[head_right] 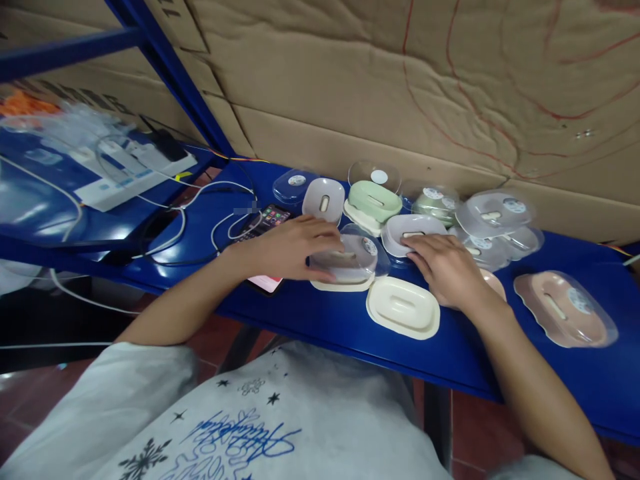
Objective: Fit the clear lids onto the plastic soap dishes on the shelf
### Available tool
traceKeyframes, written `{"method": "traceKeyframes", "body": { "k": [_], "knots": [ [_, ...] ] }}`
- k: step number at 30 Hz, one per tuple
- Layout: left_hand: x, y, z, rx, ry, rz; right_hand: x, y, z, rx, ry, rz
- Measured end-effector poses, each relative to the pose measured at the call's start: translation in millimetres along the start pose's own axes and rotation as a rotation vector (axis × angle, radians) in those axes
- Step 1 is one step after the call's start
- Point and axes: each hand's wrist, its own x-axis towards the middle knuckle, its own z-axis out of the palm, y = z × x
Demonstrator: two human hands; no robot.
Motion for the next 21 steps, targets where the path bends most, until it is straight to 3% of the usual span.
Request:
{"method": "traceKeyframes", "body": {
  "k": [5,13,17,21],
  "knots": [
    [0.1,6.6,11.4,0.027,-0.085,0.056,-8.1,-1.7,-8.1,0.084,-0.008,-0.051],
    [6.6,-0.1,21.5,0.061,0.025,0.013,14.0,-3.2,-48.9,0.295,-0.060,-0.024],
    [6.2,0.9,23.4,0.143,0.019,-0.058,47.8,27.3,-47.2,0.039,-0.022,0.084],
    [4.5,4.3,17.7,0.147,0.028,-0.079,75.6,59.0,-32.9,-0.257,-0.166,0.251]
  ]
}}
